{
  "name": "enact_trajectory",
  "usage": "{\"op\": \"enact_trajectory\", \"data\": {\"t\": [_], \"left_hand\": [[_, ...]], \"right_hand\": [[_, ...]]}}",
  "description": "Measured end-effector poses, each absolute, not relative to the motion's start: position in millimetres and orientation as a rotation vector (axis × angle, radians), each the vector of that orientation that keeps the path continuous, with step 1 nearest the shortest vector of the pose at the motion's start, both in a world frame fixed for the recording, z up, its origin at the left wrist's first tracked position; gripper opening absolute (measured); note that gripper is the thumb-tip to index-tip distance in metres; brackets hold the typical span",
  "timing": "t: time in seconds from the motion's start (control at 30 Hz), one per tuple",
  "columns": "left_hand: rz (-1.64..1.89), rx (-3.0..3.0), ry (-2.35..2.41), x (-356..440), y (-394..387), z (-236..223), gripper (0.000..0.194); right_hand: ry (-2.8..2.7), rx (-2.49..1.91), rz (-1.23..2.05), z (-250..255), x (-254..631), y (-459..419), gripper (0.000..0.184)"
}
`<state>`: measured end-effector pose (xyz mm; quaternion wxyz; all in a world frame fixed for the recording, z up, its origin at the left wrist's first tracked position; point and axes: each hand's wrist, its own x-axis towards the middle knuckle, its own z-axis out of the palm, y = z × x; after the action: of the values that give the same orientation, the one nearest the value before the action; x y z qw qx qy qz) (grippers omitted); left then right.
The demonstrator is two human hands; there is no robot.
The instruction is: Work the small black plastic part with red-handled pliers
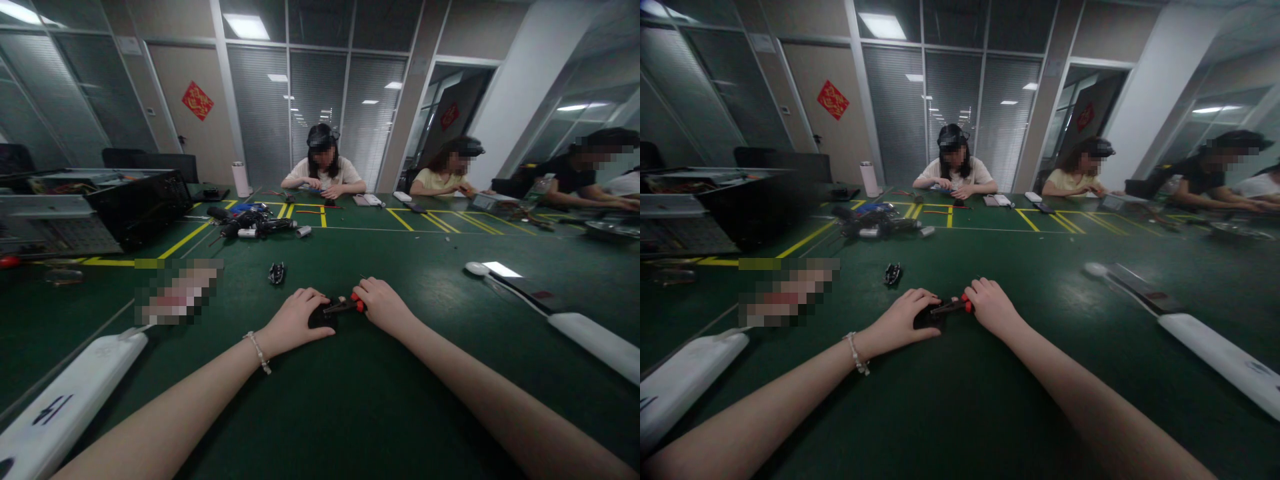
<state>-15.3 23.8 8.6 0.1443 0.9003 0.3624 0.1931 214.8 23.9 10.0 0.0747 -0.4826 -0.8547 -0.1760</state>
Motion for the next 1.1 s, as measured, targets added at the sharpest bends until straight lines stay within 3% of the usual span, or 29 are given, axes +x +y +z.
{"op": "enact_trajectory", "data": {"t": [1.1], "left_hand": [[0.544,2.593,1.043,-15.3,21.8,11.7,0.054]], "right_hand": [[-2.546,-1.475,-0.562,13.0,213.8,21.0,0.024]]}}
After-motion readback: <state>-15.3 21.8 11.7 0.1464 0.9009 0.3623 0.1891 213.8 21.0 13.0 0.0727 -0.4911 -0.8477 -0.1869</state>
